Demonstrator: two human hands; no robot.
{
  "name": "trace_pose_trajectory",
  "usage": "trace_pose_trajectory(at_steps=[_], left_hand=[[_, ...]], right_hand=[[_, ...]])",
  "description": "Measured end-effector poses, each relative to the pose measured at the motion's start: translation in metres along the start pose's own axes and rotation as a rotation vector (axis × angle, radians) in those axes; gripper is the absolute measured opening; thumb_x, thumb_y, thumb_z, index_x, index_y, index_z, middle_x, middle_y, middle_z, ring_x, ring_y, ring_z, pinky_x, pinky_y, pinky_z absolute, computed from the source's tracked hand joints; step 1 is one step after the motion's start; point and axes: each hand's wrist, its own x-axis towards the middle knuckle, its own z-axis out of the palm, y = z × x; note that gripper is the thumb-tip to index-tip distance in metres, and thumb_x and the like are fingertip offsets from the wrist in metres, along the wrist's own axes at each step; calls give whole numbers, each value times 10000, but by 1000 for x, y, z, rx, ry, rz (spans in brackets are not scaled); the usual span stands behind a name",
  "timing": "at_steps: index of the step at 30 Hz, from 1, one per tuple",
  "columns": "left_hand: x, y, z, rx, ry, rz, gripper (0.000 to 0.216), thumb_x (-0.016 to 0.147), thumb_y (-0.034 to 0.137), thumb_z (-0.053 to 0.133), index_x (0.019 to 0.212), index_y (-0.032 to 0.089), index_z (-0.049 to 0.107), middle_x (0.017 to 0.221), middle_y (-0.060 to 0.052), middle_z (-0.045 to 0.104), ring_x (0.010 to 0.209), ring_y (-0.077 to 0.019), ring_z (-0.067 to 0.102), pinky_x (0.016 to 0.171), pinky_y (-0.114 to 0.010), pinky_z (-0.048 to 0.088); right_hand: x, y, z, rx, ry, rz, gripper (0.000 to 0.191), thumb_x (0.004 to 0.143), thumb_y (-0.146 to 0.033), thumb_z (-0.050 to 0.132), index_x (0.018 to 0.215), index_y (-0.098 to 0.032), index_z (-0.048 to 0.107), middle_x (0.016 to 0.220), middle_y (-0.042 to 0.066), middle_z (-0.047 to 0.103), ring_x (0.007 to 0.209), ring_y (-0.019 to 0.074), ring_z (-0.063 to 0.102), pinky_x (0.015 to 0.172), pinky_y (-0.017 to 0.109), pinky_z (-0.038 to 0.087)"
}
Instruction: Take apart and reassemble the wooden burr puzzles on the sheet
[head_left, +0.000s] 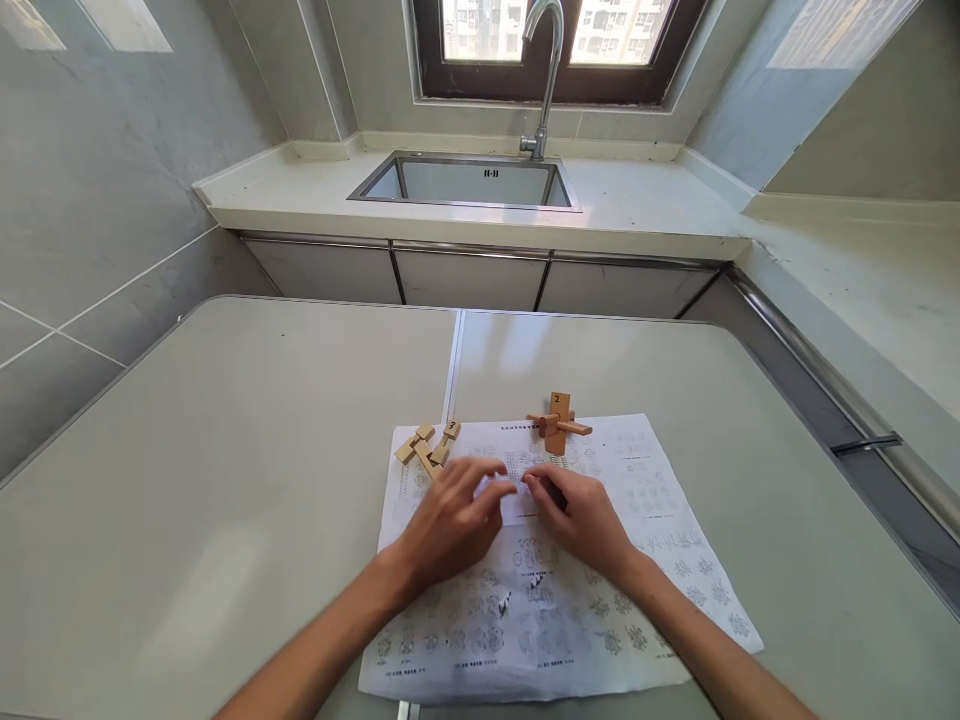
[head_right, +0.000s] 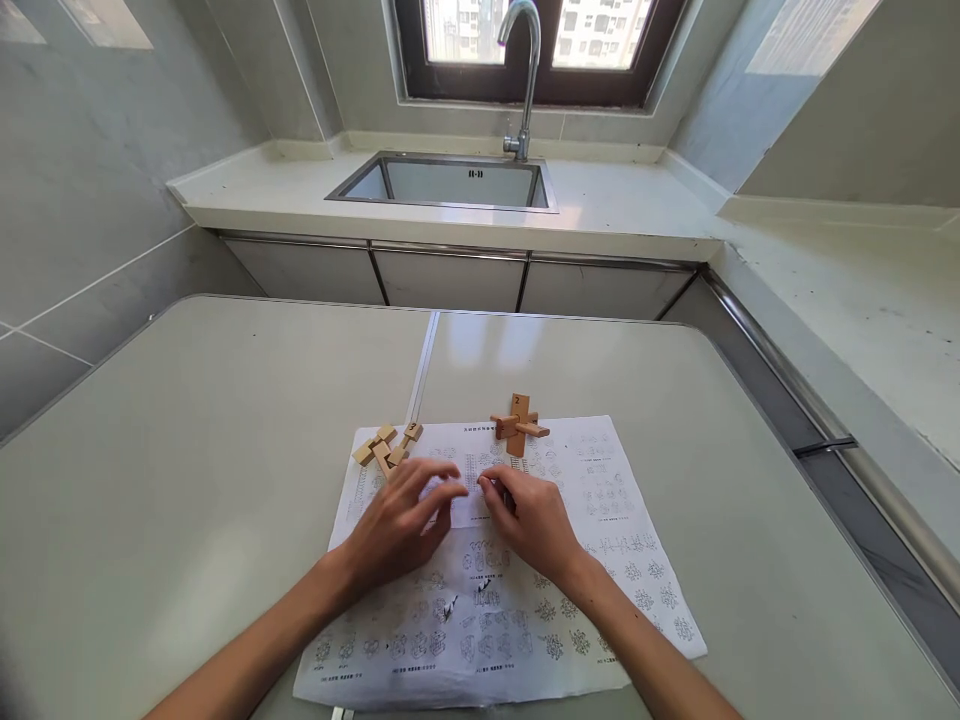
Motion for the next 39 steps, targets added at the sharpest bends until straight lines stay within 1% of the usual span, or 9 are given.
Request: trace_pose_trajectory(at_steps=[2,4,7,11,17,25,31,35,39], left_hand=[[-3,8,5,-52,-68,117,303,915,15,501,1098,200,657,1030,-70,739,868,-202,706,784,-339,577],[-7,15,11,-72,-130,181,254,908,37,497,1026,196,657,884,-37,729,683,-170,670,634,-302,523],[-12,21,18,-111,-225,192,201,910,63,494,916,203,638,672,9,656,563,-160,630,544,-287,448],[-12,23,20,-140,-277,149,193,930,72,497,873,204,625,665,4,671,567,-163,644,556,-284,445],[-9,22,19,-193,-281,99,183,957,77,508,936,205,637,740,-8,715,614,-166,675,582,-268,463],[-10,20,20,-184,-281,107,169,988,100,508,935,205,629,729,16,703,599,-142,660,558,-257,443],[-8,19,18,-179,-290,105,171,979,101,515,961,207,648,747,27,727,607,-155,665,560,-283,422],[-8,19,18,-190,-287,105,177,971,95,514,962,207,652,760,29,736,618,-154,672,559,-288,405],[-8,18,19,-197,-284,99,172,985,107,511,970,204,652,761,21,740,621,-154,675,570,-279,398]], right_hand=[[0,2,0,24,-2,15,262,1093,-370,490,971,-233,677,816,47,742,687,210,668,658,319,458],[1,3,-1,51,7,35,262,1088,-378,499,961,-231,673,801,41,727,673,205,643,654,319,451],[2,4,-2,113,20,77,282,1085,-416,505,955,-228,671,735,21,671,624,194,584,624,317,438],[6,3,-5,223,38,152,325,1085,-473,497,945,-227,657,623,-25,539,547,174,491,557,308,393],[7,2,-7,396,97,242,290,1076,-491,515,1157,-226,603,615,-58,519,528,157,478,539,289,399],[10,4,-6,677,231,338,276,1046,-515,604,1166,-266,601,698,-44,543,474,119,411,439,261,342],[13,1,-11,720,349,314,199,1064,-457,590,1071,-260,619,706,-49,552,478,98,421,461,247,359],[13,-1,-13,737,442,294,138,1056,-399,600,1143,-293,584,773,-60,577,480,82,420,485,229,402],[15,2,-14,739,419,307,284,1050,-386,595,1325,-323,557,962,-20,665,483,71,457,500,241,438]])
